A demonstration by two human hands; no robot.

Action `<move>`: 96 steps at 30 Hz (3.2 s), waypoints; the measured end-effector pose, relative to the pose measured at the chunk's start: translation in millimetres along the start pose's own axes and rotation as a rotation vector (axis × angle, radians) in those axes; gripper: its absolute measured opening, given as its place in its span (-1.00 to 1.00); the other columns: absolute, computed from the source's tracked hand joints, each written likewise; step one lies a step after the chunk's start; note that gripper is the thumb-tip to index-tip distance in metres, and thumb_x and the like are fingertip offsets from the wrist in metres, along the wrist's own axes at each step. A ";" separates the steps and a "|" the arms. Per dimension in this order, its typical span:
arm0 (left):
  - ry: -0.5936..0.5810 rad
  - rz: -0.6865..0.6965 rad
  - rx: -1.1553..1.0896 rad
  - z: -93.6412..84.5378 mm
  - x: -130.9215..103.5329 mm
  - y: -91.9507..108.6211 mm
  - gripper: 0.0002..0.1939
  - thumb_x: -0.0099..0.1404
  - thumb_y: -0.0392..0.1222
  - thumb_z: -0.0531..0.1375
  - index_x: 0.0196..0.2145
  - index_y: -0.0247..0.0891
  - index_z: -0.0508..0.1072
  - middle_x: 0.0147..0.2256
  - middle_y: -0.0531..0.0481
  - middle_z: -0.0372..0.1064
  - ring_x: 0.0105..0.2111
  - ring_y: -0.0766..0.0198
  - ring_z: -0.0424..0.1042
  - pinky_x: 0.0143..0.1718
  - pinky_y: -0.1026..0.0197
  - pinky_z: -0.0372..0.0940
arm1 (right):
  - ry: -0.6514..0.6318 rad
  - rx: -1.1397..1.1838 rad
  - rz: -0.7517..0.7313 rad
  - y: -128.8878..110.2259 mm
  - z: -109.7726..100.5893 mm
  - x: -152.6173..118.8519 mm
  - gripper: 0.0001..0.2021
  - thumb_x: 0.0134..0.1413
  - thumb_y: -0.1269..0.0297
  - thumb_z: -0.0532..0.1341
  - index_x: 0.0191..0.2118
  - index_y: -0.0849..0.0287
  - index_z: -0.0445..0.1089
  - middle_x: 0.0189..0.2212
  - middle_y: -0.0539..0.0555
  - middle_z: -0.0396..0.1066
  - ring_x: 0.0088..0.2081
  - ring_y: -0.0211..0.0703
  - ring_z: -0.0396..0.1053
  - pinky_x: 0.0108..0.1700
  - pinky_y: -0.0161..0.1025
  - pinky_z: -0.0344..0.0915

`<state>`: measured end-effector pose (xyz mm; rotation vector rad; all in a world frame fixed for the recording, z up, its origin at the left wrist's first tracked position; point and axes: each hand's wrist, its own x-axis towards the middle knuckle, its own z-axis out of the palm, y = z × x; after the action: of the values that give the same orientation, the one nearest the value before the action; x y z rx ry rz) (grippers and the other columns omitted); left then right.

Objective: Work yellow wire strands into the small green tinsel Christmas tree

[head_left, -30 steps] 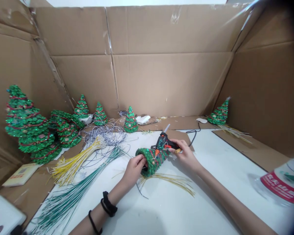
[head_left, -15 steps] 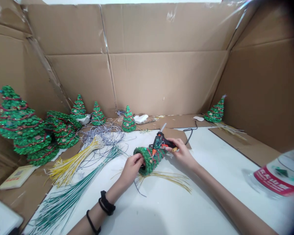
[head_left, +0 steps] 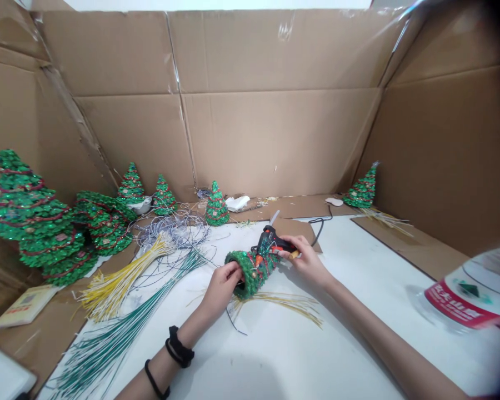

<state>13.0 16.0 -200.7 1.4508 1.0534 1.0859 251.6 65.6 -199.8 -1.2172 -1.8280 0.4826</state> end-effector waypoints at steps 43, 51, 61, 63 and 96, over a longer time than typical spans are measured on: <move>-0.184 -0.279 -0.125 -12.6 4.6 18.4 -0.56 -0.08 0.14 0.28 -0.52 -0.32 0.32 -0.72 0.20 0.04 -0.71 0.50 -0.05 -0.64 0.34 -0.24 | 0.401 -0.848 0.739 98.3 -91.8 1.7 -0.50 -0.05 -0.05 0.17 -0.18 0.36 0.42 -0.21 0.31 0.37 -0.13 0.21 0.22 -0.18 -0.05 0.15; -0.181 -0.275 -0.139 -8.6 2.2 18.6 -0.52 -0.06 0.21 0.23 -0.62 -0.27 0.19 -0.77 0.22 0.01 -0.72 0.50 -0.09 -0.62 0.31 -0.27 | 0.543 -0.726 0.243 58.6 -62.4 7.6 -0.49 0.00 0.03 0.17 -0.01 0.31 0.30 -0.16 0.31 0.31 -0.12 0.14 0.16 -0.09 0.00 0.11; -0.200 -0.266 -0.218 -9.6 4.4 -2.2 -0.57 -0.01 0.16 0.22 -0.58 -0.27 0.20 -0.74 0.24 -0.03 -0.71 0.51 -0.14 -0.61 0.29 -0.30 | 0.184 0.058 -0.248 -56.1 21.1 1.7 -0.75 0.24 0.26 -0.04 -0.14 0.10 0.35 -0.44 0.05 0.33 -0.33 -0.12 0.28 -0.26 -0.19 0.26; -0.194 -0.263 -0.222 -8.9 3.9 -0.8 -0.57 -0.02 0.16 0.23 -0.57 -0.27 0.21 -0.74 0.24 -0.03 -0.71 0.51 -0.15 -0.61 0.29 -0.29 | 0.168 0.103 -0.289 -61.9 30.1 -2.2 -0.75 0.26 0.27 -0.05 -0.12 0.09 0.33 -0.41 0.06 0.35 -0.31 -0.12 0.29 -0.24 -0.18 0.27; -0.108 -0.037 -0.090 -9.8 1.1 13.9 -0.74 0.09 -0.06 0.20 -0.48 -0.36 0.42 -0.53 0.05 0.29 -0.48 0.35 0.21 -0.41 0.30 0.12 | 0.082 0.024 -0.482 -61.7 47.1 -27.2 -0.85 0.23 0.34 0.03 -0.20 0.08 0.34 -0.28 0.10 0.38 -0.21 -0.13 0.32 -0.19 -0.16 0.30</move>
<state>4.7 17.4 -185.9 1.3965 0.9400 1.0048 183.1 20.4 -194.4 -0.7283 -1.9535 0.1778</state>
